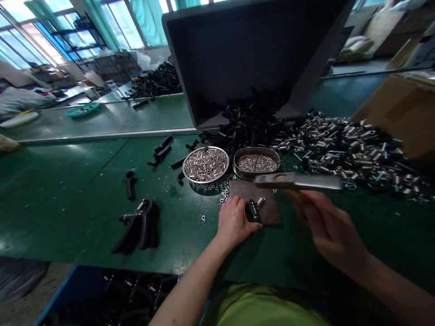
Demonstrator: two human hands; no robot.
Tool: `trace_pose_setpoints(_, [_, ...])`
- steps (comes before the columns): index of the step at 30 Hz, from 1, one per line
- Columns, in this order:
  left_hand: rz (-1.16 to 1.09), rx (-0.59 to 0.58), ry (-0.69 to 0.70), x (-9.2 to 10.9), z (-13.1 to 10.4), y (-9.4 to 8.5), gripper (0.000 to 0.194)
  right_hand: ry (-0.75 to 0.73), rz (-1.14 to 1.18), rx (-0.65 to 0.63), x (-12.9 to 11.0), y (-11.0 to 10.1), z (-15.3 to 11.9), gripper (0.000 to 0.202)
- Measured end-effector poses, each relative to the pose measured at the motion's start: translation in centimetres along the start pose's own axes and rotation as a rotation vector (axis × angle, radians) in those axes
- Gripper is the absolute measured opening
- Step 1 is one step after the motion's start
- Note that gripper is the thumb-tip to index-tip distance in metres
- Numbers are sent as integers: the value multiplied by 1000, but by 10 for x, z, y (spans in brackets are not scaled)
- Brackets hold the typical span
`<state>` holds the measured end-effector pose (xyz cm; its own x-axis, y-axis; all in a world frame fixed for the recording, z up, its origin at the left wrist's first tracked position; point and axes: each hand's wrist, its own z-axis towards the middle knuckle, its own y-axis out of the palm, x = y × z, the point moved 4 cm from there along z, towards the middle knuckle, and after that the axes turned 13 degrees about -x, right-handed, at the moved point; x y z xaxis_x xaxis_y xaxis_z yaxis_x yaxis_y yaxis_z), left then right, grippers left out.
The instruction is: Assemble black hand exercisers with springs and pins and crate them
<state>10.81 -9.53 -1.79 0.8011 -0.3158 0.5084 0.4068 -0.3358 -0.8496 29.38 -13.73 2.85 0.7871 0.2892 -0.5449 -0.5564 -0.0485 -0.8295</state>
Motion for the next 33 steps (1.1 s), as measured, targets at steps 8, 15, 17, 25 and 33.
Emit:
trace_pose_setpoints(8, [3,13,-8,1,0,2,58,128,-341,-227,42,24,-13,40])
trace_pose_setpoints(15, [-558,160,-183,0,-9,-6,58,160,-636,13,84,12,-37,42])
trace_pose_setpoints(17, [-729,171,-195,10,-15,-3,62,109,-354,29,66,19,-25,42])
trace_pose_setpoints(25, [-497,-49,143,-18,-2,-52,46,-6,105,-7,1,42,32,38])
trace_pose_setpoints(33, [-131,563,-869,-225,-33,-206,36,29,37,-72,32,36,21,40])
